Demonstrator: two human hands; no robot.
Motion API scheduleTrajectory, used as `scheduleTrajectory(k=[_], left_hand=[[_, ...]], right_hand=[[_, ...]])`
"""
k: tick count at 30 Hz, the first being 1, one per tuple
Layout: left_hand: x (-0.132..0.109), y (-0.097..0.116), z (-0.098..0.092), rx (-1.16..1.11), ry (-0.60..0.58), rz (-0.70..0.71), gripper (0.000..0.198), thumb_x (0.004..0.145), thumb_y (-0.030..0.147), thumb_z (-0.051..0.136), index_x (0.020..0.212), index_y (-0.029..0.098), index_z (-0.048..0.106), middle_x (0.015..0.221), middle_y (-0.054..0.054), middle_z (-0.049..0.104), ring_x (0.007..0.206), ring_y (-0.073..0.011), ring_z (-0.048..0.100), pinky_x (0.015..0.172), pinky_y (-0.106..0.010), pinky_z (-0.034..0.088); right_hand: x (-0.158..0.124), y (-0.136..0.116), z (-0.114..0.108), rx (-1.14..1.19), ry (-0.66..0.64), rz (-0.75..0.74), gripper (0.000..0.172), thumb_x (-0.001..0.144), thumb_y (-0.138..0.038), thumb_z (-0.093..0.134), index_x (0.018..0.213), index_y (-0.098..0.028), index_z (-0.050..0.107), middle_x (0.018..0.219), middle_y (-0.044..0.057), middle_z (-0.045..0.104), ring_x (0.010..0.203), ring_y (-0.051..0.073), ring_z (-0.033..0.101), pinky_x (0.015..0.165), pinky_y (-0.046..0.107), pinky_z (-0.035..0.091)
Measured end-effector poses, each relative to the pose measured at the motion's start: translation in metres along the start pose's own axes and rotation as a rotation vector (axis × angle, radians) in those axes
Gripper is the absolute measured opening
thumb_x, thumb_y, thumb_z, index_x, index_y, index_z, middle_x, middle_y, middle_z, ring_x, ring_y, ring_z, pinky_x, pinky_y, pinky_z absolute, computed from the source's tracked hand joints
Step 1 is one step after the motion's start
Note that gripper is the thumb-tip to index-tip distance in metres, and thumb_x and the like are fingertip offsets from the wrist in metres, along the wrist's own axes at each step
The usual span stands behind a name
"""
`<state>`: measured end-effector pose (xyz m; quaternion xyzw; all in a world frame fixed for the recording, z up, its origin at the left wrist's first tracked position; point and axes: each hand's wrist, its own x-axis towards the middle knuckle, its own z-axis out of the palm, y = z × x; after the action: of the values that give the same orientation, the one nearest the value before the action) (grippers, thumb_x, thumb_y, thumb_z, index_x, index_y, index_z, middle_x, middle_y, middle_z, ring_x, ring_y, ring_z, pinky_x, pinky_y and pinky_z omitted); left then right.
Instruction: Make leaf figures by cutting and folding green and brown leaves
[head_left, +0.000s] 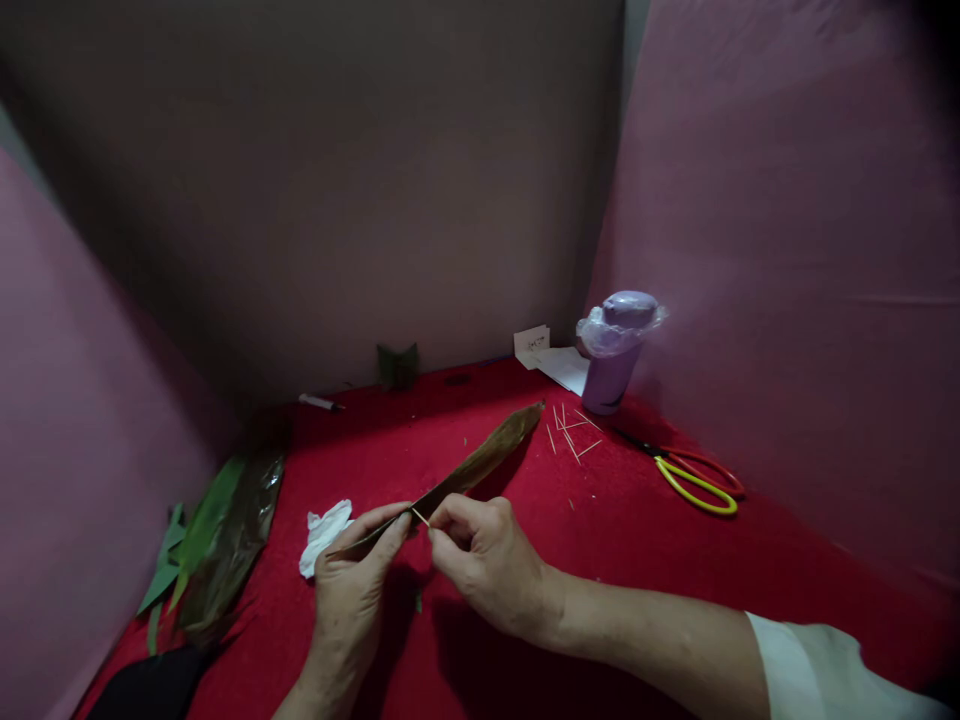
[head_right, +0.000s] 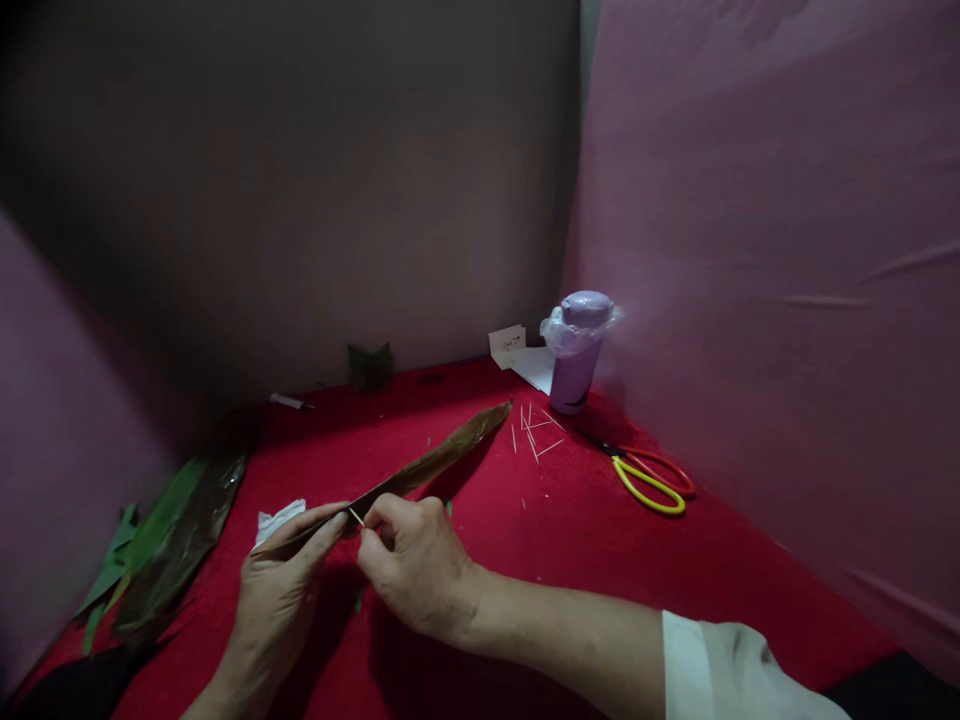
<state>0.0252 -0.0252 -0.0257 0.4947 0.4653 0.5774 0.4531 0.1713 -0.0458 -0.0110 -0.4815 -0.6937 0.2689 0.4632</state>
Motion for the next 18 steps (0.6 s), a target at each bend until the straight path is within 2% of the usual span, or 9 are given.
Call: scheduleTrajectory(k=[12, 18], left_hand=[[-0.0001, -0.002, -0.0015, -0.044, -0.026, -0.05, 0.014, 0.065, 0.023, 0.072, 0.078, 0.021, 0.072, 0.076, 0.001, 0.073, 0.071, -0.0132, 0.064, 0.068, -0.02, 0.049], [-0.0004, -0.0022, -0.001, 0.031, 0.012, -0.003, 0.015, 0.062, 0.024, 0.074, 0.077, 0.022, 0.073, 0.076, 0.001, 0.074, 0.071, -0.0132, 0.065, 0.069, -0.019, 0.05]], right_hand=[[-0.0013, -0.0012, 0.0013, 0.075, -0.037, 0.03, 0.014, 0.079, -0.009, 0.046, 0.071, -0.016, 0.055, 0.052, -0.005, 0.048, 0.046, 0.007, 0.041, 0.046, 0.018, 0.03], [-0.0015, 0.002, 0.0032, 0.047, -0.015, -0.001, 0.014, 0.076, -0.007, 0.047, 0.067, -0.016, 0.054, 0.05, -0.007, 0.042, 0.044, 0.006, 0.035, 0.045, 0.019, 0.026]])
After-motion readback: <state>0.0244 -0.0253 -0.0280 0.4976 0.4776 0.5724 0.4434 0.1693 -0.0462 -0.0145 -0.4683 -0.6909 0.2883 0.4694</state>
